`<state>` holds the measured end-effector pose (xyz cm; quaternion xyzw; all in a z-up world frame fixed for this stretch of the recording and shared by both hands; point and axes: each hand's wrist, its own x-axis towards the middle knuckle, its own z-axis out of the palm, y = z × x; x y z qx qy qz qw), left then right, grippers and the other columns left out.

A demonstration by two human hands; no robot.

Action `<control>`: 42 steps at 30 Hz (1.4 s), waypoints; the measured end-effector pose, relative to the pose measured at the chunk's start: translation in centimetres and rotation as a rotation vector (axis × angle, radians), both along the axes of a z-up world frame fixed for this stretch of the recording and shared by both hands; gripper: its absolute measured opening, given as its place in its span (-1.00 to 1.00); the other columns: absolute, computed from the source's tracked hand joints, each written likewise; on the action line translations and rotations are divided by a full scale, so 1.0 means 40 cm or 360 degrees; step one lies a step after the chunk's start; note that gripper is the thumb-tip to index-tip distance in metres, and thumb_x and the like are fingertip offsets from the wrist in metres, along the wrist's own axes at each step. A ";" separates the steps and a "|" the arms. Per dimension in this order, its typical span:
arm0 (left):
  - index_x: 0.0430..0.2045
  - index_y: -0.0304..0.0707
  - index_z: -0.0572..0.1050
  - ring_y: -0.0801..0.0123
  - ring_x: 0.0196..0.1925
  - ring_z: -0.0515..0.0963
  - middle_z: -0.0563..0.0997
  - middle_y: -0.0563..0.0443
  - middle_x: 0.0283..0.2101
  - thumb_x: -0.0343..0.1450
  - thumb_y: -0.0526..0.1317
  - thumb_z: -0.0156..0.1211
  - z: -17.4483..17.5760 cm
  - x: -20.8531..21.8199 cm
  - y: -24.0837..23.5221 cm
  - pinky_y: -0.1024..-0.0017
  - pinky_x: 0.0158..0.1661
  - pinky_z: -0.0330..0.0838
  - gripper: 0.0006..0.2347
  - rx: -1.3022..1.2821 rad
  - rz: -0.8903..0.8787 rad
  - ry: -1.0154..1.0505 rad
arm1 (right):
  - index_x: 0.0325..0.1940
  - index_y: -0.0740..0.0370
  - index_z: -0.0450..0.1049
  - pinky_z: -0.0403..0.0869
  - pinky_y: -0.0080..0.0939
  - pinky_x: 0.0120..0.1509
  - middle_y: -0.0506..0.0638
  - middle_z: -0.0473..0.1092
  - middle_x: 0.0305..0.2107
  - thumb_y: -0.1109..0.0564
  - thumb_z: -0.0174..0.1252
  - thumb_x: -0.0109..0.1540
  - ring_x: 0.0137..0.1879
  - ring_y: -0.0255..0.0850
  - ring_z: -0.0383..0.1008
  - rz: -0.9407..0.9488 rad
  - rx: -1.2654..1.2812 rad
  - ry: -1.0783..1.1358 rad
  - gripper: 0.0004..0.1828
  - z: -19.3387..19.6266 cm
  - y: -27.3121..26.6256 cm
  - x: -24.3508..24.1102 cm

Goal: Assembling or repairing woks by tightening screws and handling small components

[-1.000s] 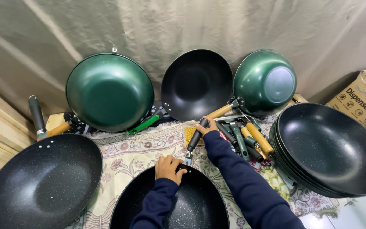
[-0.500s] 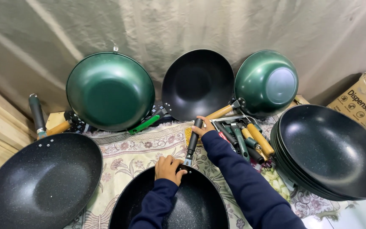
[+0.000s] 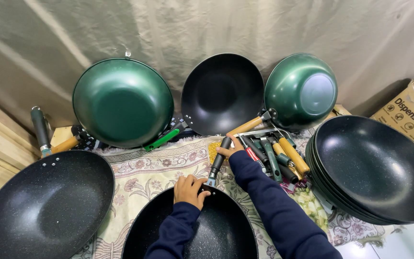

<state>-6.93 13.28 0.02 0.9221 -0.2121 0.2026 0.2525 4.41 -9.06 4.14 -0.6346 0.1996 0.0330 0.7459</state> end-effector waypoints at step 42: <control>0.28 0.27 0.34 0.10 0.02 0.45 0.52 0.12 -0.05 0.24 0.06 0.41 0.062 -0.011 -0.010 0.14 0.05 0.34 -0.35 0.0258 0.0155 0.0362 | 0.36 0.18 0.47 0.53 -0.35 -0.10 0.09 0.57 -0.29 0.18 0.41 0.10 -0.25 -0.25 0.56 0.0643 -0.0045 -0.0036 -0.28 -0.133 0.045 -0.210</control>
